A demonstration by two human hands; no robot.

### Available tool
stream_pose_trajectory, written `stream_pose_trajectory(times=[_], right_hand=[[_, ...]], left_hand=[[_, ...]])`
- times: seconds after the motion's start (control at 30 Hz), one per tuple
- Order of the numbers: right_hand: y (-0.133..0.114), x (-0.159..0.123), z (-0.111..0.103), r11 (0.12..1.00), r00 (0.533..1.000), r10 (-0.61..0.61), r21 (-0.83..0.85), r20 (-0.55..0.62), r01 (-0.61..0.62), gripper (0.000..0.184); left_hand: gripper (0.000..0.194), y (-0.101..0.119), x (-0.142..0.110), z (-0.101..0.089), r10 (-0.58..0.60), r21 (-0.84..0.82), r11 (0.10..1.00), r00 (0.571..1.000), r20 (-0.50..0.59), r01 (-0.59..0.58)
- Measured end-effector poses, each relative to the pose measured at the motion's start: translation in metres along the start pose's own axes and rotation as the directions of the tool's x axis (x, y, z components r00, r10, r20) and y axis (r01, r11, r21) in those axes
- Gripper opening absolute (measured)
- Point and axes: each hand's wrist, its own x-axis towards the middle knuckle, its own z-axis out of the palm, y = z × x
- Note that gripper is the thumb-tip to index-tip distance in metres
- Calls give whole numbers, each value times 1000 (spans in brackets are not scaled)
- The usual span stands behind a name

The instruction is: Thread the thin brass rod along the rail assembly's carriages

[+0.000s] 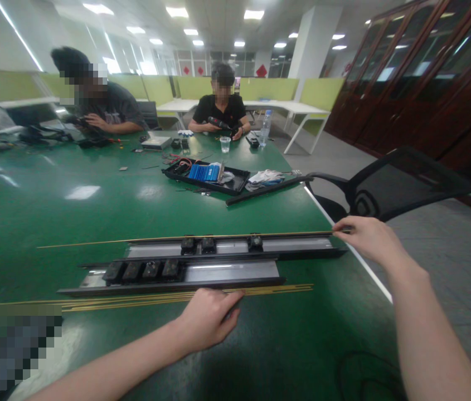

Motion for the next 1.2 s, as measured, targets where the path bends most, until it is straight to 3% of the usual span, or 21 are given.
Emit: stream_pose_trajectory(times=[1.2], right_hand=[[16, 1, 0, 997, 997, 74, 24, 3, -74, 38]], left_hand=[[35, 1, 0, 0, -11, 25, 1000, 1000, 13, 10]])
